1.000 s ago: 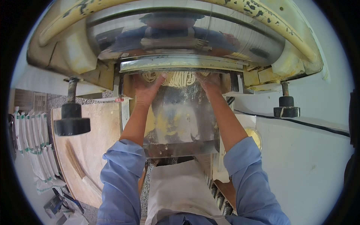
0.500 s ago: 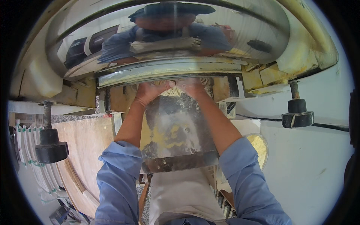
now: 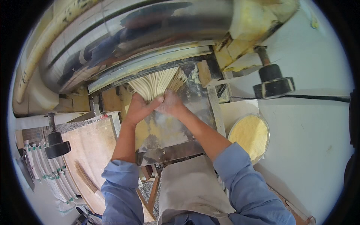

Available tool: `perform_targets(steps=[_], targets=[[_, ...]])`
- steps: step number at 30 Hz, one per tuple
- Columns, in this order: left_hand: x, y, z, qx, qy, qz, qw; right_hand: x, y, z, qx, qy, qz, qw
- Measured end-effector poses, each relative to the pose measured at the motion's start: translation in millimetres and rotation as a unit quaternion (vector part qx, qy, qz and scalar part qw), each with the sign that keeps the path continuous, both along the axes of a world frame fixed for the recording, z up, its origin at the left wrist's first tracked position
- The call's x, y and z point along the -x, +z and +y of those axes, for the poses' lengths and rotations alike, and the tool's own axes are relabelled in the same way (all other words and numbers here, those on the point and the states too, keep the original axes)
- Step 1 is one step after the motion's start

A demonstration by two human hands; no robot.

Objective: The person feeds dough into a pasta machine, rolls it into sheets, and cuts it into noodles. They then gather the noodles, dust them with flour, and place them into a metal tray on a scale.

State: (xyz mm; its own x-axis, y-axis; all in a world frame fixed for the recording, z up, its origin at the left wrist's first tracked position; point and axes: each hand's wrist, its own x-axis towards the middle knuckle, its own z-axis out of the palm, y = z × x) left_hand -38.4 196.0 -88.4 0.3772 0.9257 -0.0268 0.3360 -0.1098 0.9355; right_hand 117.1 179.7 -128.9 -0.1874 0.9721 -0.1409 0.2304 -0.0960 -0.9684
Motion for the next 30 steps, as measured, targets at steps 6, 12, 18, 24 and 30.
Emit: perform_targets(steps=[6,12,18,24,30], targets=[[13.7,-8.0,8.1,0.38,-0.165,-0.416,0.809,0.8,61.2,-30.7,-0.158,0.058,-0.057,0.984],[-7.2,-44.0,-19.0,0.393,-0.222,-0.473,0.756,-9.2,86.0,-79.2,0.04,0.089,-0.198,0.975],[4.7,-8.5,-47.6,0.388,-0.148,-0.56,0.717,-41.7,61.1,-167.6,-0.015,0.141,-0.46,0.877],[20.6,46.7,-70.9,0.367,-0.176,-0.616,0.674,-37.3,-5.1,-202.7,-0.102,0.192,-0.557,0.802],[19.0,57.6,-86.7,0.381,-0.139,-0.596,0.693,-22.3,6.4,-219.1,-0.051,0.193,-0.528,0.825]])
